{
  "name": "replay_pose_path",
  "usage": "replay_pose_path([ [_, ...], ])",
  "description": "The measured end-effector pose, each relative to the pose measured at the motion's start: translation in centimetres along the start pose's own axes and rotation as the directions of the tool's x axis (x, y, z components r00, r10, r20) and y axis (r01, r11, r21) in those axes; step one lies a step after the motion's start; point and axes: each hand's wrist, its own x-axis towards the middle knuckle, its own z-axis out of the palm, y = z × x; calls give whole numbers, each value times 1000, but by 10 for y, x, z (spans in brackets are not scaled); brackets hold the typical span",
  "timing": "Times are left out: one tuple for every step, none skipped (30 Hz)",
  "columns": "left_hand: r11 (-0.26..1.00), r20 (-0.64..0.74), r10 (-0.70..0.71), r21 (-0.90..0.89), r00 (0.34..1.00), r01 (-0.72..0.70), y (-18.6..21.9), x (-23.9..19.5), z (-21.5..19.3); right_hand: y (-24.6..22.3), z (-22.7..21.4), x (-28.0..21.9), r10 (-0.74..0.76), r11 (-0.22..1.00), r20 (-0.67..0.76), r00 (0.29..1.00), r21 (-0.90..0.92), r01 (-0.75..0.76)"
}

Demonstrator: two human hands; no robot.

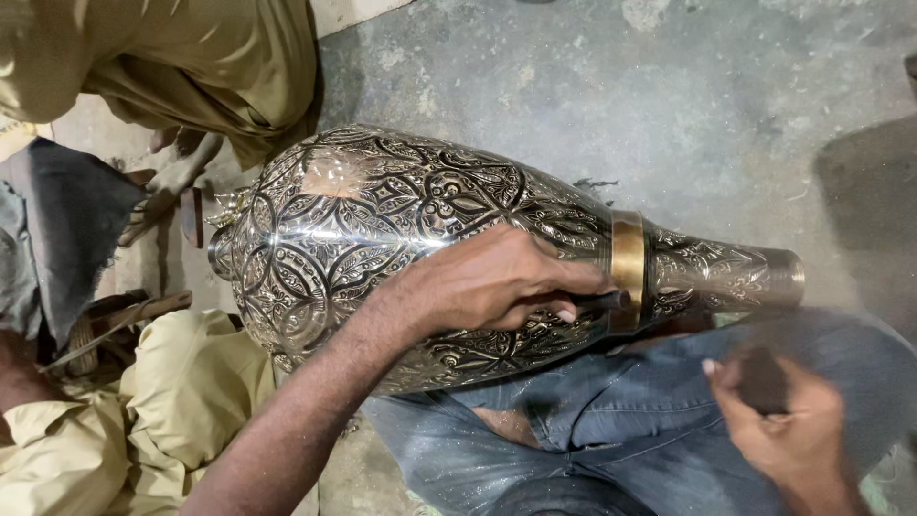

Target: The person sits on the floor and uses a chisel and wooden mallet to engrave intricate patterns onto a large brass vase. They repeatedly tap the chisel along the vase's surface to create detailed designs.

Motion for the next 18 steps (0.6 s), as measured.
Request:
replay_pose_path([
  [999, 29, -37, 23, 999, 36, 1, 0, -2, -1, 1, 0, 28, 994, -27, 999, -109, -31],
  [996, 57, -74, 46, 996, 71, 2, 1, -3, -1, -1, -2, 53, 974, -57, 997, -216, -64],
  [992, 88, -107, 69, 990, 102, 4, 1, -4, -1, -3, -5, 79, 941, -91, 993, -321, -104],
  [991, 51, -92, 98, 994, 86, 6, 0, -3, 0, 0, -7, 91, 953, -127, 988, -278, -124],
  [989, 11, -79, 128, 997, 77, 10, -3, -1, -1, 0, -10, 103, 963, -157, 982, -233, -138],
  [985, -29, -64, 159, 998, 68, 14, -6, 1, 0, 3, -10, 115, 971, -187, 975, -188, -151],
  [983, -84, -60, 170, 995, 73, 17, -10, 4, 0, 4, -13, 130, 975, -183, 975, -153, -159],
  [980, -138, -54, 181, 989, 79, 19, -13, 6, 0, 5, -14, 144, 979, -177, 974, -119, -167],
  [978, -189, -47, 189, 981, 83, 20, -16, 9, -1, 5, -16, 162, 980, -173, 972, -86, -179],
  [980, -186, -67, 175, 980, 100, 20, -19, 11, -3, 3, -20, 203, 976, -160, 966, -46, -212],
  [980, -187, -87, 160, 979, 118, 20, -21, 13, -5, 0, -21, 239, 970, -144, 960, -8, -243],
  [980, -187, -107, 146, 977, 136, 20, -22, 14, -9, -6, -23, 242, 970, -131, 961, 2, -244],
  [977, -181, -114, 160, 977, 144, 19, -21, 14, -14, -10, -23, 243, 970, -122, 962, 15, -243],
  [973, -176, -121, 174, 977, 152, 18, -21, 13, -20, -14, -22, 210, 977, -117, 971, 0, -212],
  [969, -175, -133, 185, 976, 165, 18, -21, 13, -26, -17, -22, 176, 984, -105, 979, -15, -178],
  [964, -167, -165, 179, 972, 195, 18, -21, 14, -31, -19, -19, 202, 978, -102, 974, -33, -206],
  [960, -154, -194, 175, 969, 220, 18, -21, 14, -37, -20, -18, 231, 970, -103, 967, -49, -237],
  [954, -140, -223, 171, 965, 245, 18, -21, 15, -42, -20, -15, 260, 961, -104, 960, -66, -268],
])
